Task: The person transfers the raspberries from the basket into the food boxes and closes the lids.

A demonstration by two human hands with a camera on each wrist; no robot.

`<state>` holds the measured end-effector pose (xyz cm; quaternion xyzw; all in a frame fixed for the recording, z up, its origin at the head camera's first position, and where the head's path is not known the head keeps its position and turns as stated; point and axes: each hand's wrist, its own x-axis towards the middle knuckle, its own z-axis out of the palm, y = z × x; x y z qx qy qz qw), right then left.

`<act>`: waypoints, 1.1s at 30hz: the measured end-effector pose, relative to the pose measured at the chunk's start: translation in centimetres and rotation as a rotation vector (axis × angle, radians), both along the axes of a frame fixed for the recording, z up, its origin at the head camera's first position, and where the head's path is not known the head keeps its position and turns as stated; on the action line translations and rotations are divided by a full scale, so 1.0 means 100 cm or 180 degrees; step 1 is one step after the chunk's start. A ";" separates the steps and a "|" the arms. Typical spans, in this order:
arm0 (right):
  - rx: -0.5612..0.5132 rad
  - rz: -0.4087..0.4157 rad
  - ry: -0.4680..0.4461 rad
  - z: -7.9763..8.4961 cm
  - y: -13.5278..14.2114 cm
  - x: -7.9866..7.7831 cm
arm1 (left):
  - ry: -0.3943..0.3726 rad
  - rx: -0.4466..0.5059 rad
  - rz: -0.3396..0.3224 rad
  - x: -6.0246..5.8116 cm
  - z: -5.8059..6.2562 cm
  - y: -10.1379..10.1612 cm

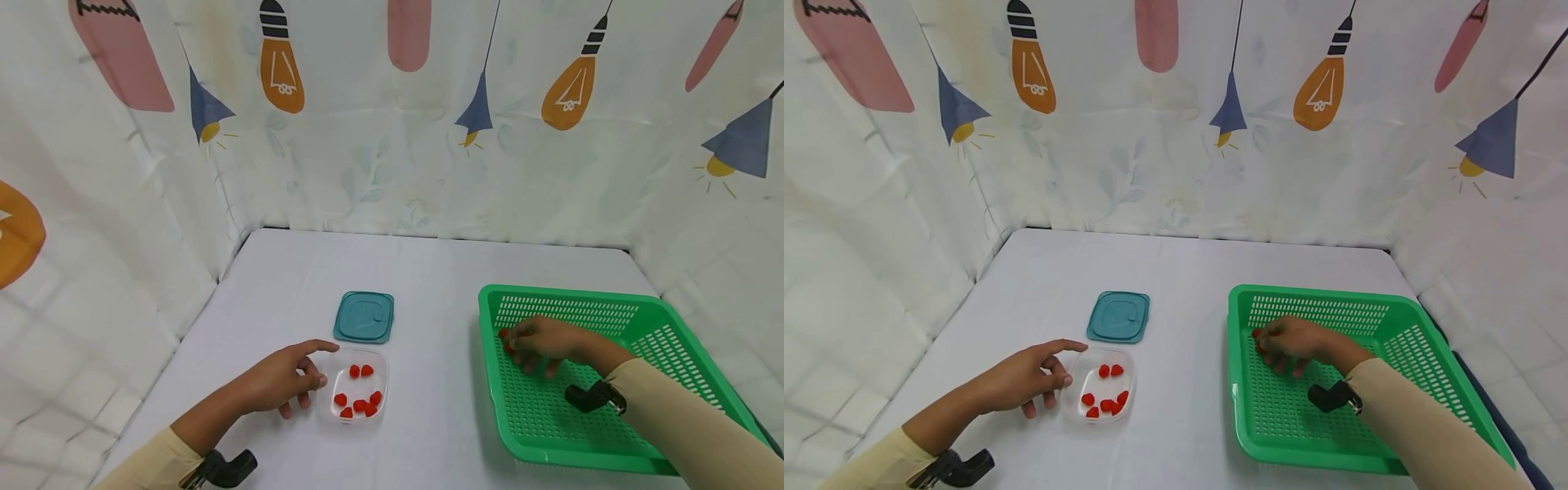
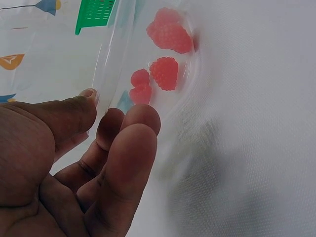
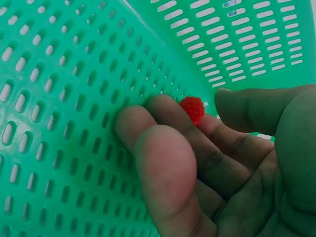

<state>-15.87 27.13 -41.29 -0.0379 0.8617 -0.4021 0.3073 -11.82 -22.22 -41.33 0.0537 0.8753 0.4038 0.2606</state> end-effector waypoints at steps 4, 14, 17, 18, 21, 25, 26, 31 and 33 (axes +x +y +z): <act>0.0016 0.0044 -0.0003 0.000 -0.001 0.001 | -0.0002 -0.0019 0.0009 0.000 0.001 0.001; 0.0001 0.0158 -0.0062 0.000 -0.004 0.004 | 0.0003 -0.0033 0.0008 0.000 0.003 0.002; 0.0015 0.0152 -0.0056 -0.002 -0.003 0.003 | 0.0015 -0.0025 -0.0015 0.000 0.002 0.001; 0.0015 0.0147 -0.0052 -0.002 -0.003 0.003 | 0.0016 -0.0020 -0.0018 0.000 0.002 0.001; 0.0011 0.0138 -0.0037 -0.003 -0.003 0.004 | 0.0015 -0.0008 -0.0025 0.000 0.001 0.001; 0.0004 0.0142 -0.0027 -0.002 -0.003 0.004 | 0.0010 0.0004 -0.0036 -0.001 0.000 0.001; 0.0008 0.0142 -0.0021 -0.002 -0.003 0.004 | 0.0010 0.0008 -0.0040 -0.001 0.000 0.001; 0.0015 0.0130 -0.0022 -0.002 -0.005 0.005 | 0.0007 0.0012 -0.0039 -0.001 -0.001 0.001; 0.0010 0.0127 -0.0026 -0.002 -0.005 0.006 | 0.0018 0.0004 -0.0041 -0.001 -0.001 0.002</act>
